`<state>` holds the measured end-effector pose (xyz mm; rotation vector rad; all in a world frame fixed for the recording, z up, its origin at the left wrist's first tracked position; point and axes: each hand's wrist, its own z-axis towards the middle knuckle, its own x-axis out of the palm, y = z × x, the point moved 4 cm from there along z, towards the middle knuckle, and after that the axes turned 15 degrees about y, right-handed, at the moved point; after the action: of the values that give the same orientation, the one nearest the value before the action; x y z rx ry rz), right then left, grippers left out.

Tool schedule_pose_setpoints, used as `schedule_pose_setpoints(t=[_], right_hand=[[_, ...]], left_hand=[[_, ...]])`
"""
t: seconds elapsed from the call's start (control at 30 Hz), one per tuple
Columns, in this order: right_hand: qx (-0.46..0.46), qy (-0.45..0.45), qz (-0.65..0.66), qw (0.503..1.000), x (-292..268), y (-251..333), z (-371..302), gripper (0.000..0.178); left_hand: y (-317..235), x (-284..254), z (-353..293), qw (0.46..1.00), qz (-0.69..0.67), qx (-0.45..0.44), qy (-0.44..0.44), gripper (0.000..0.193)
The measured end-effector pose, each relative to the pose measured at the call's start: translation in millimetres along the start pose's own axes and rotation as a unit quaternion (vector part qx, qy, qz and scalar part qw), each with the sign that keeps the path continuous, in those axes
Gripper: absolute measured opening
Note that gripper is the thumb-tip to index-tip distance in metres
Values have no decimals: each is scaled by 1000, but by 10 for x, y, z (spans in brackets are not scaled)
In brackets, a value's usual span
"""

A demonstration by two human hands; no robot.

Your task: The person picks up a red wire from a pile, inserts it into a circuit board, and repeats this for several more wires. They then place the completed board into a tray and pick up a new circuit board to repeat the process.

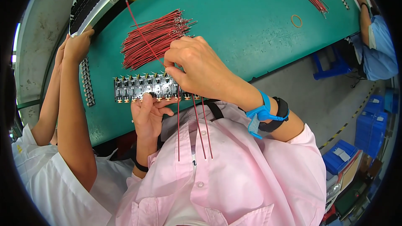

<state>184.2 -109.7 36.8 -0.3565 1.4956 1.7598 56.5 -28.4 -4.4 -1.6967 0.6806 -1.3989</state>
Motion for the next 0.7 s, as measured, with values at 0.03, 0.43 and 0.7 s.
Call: schedule_pose_setpoints(t=[0.03, 0.43, 0.7], right_hand=[[3, 0, 3, 1000, -1, -4, -7, 7], [3, -14, 18, 1000, -36, 1, -5, 8], [6, -13, 30, 999, -41, -21, -23, 7]], left_hand=[[4, 2, 0, 1000, 4, -2, 2, 23], [-11, 24, -14, 1000, 9, 6, 13, 26], [7, 40, 2, 1000, 5, 4, 17, 26]])
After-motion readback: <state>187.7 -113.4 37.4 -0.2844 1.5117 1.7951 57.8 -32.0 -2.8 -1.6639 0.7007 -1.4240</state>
